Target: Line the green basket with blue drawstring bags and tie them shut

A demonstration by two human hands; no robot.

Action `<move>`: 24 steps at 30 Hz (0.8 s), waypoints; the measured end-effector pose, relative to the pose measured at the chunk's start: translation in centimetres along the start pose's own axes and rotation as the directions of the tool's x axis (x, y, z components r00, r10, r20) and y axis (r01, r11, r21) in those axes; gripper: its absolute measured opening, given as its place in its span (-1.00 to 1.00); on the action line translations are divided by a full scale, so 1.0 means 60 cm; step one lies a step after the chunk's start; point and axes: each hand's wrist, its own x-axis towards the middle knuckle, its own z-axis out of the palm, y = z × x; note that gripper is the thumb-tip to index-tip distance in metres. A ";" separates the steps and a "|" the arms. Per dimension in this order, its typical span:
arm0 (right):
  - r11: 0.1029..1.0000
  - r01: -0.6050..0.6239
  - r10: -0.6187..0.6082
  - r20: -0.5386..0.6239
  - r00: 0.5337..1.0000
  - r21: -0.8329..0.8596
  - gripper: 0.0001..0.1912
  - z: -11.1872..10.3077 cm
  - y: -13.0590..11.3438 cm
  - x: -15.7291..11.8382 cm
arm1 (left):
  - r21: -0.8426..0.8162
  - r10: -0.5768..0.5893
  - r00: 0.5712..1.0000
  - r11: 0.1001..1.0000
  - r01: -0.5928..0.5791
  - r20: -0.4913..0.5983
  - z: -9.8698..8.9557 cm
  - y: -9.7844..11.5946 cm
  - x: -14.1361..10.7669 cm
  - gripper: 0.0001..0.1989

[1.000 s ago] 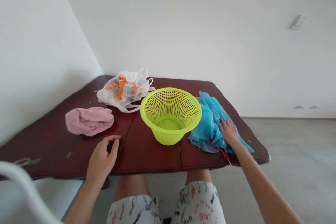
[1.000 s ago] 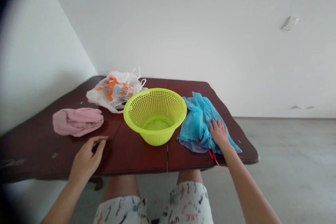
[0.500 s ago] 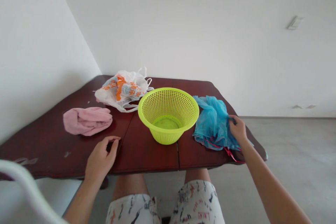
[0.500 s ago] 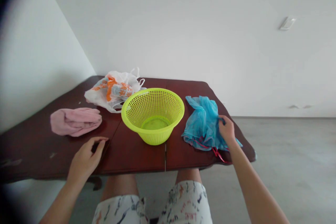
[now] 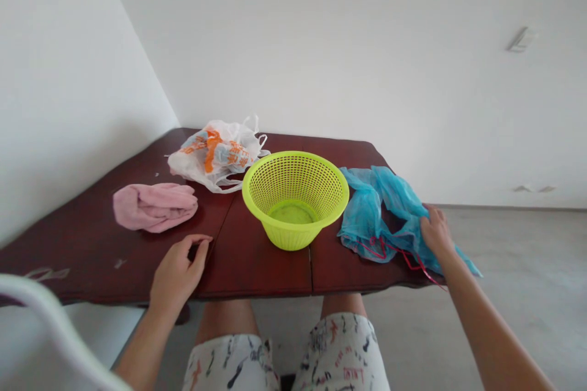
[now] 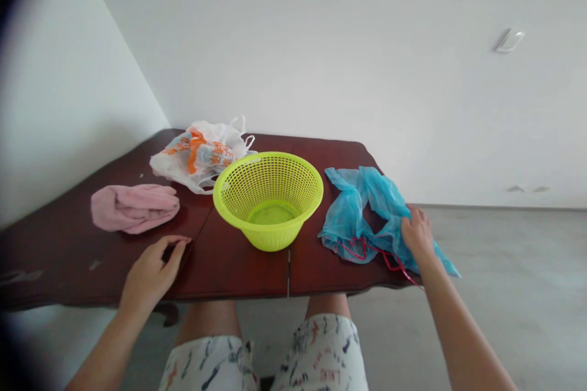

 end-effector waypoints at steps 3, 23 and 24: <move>0.997 0.073 -0.071 0.116 0.991 -0.015 -0.15 0.042 -0.016 -0.019 | 0.003 -0.003 1.000 1.000 0.003 0.005 0.000 0.000 0.000 -0.54; 0.948 0.301 -0.315 0.171 0.933 0.102 -0.17 0.075 -0.145 0.023 | -0.008 -0.007 1.000 1.000 0.007 -0.001 0.000 0.002 -0.001 -0.54; 0.939 0.329 -0.342 0.159 0.926 0.103 -0.25 0.062 -0.152 0.013 | -0.006 -0.005 1.000 1.000 0.005 -0.001 0.001 0.002 -0.001 -0.54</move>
